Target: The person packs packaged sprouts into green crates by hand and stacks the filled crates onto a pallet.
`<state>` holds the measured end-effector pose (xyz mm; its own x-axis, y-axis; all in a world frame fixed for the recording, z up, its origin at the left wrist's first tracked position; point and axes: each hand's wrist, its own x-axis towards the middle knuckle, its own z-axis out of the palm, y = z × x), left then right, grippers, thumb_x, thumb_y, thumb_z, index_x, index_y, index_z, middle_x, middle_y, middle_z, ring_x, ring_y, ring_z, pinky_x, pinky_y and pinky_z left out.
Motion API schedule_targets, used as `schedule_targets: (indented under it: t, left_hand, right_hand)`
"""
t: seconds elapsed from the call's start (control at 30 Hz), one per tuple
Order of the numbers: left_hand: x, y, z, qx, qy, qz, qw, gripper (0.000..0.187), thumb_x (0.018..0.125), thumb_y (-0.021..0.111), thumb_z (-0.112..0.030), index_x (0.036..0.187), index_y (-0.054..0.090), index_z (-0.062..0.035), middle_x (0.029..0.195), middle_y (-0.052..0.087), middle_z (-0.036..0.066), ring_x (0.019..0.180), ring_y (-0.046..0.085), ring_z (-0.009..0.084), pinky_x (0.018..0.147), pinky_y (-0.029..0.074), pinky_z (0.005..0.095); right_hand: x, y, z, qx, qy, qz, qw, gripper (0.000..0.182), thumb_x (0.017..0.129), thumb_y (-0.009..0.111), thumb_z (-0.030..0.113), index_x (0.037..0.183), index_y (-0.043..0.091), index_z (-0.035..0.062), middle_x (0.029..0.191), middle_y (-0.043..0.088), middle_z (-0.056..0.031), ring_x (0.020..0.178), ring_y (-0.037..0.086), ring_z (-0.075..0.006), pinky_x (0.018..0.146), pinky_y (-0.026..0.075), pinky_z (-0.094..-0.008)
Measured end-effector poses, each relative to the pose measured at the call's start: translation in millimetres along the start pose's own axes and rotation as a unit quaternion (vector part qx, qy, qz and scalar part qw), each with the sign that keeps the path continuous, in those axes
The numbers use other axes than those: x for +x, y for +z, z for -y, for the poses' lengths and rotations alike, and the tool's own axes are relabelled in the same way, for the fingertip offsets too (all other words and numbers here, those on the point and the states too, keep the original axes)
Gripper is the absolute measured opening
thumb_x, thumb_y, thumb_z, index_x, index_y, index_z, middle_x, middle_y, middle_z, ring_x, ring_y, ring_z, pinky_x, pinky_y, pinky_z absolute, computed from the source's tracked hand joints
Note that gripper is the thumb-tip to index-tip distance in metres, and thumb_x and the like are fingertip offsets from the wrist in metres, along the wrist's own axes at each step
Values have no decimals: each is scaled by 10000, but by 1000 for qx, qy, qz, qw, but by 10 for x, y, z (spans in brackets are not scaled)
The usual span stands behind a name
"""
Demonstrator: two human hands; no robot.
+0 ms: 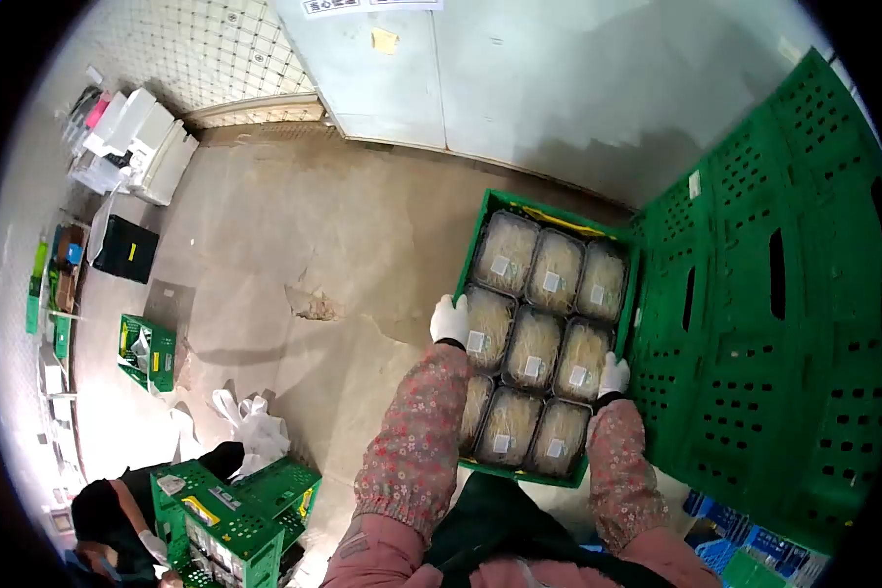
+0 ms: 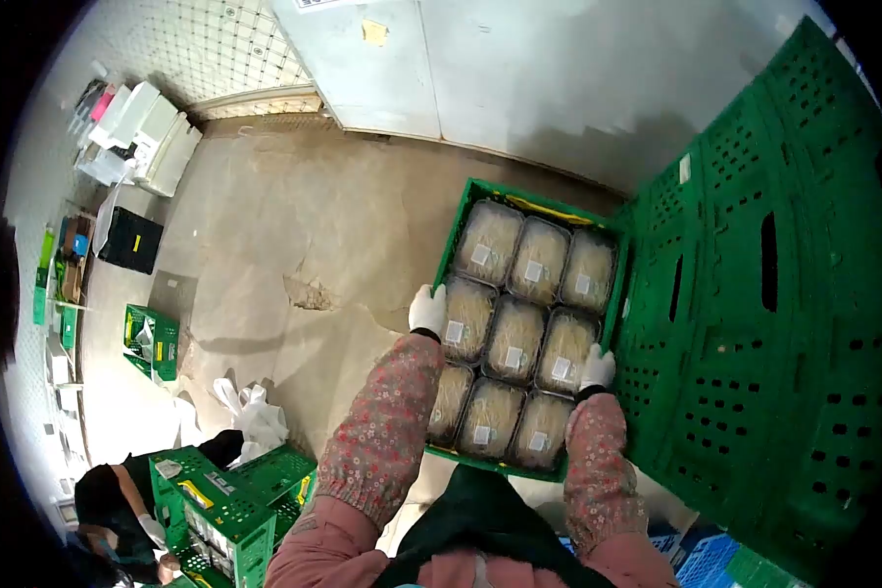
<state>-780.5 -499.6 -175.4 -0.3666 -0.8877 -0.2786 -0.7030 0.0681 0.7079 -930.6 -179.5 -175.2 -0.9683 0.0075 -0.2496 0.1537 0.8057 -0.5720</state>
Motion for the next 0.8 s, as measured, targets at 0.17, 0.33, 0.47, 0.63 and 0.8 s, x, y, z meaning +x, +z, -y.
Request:
schedule_targets:
  t: [0.17,0.33,0.47,0.63,0.8]
  left_hand:
    - [-123,-123,104,-102,29,40,994,412,846,554,-398,930,595,4,853,635,208,837,606,358,750,454,427]
    - [-538,-687,-132,-270,-86,21,959,361,822,630,-331,935,592,9,738,594,81,701,559,164,651,447,305]
    - [-1072,-1468,-552,-264,-101,-90,955,402,827,643,-304,1034,559,30,781,579,49,717,530,120,647,446,275]
    - [-2038,-2389,-820,-332,-144,-229,904,379,849,628,-263,1051,536,45,894,577,82,834,520,117,746,431,254]
    - [-3374,-2632,-1034,-477,-136,-345,796,314,869,613,-212,1049,517,26,910,563,36,832,518,93,750,439,242]
  right_hand:
    - [496,151,-570,-6,3,55,998,590,819,520,441,994,585,-118,984,616,-278,929,560,-428,820,418,-431]
    - [235,-62,92,94,20,22,995,624,891,482,476,1005,574,-131,1019,608,-266,942,559,-376,828,420,-408]
    - [170,-284,971,261,17,184,947,575,906,497,453,1084,550,-91,1086,584,-172,977,546,-275,847,423,-368]
    - [-202,-616,2105,278,-82,367,884,599,911,502,431,1247,457,-63,1232,505,-161,1071,501,-258,937,385,-354]
    - [-502,-820,2614,181,-260,392,864,600,918,487,428,1265,458,-61,1253,511,-173,1138,470,-272,968,356,-349]
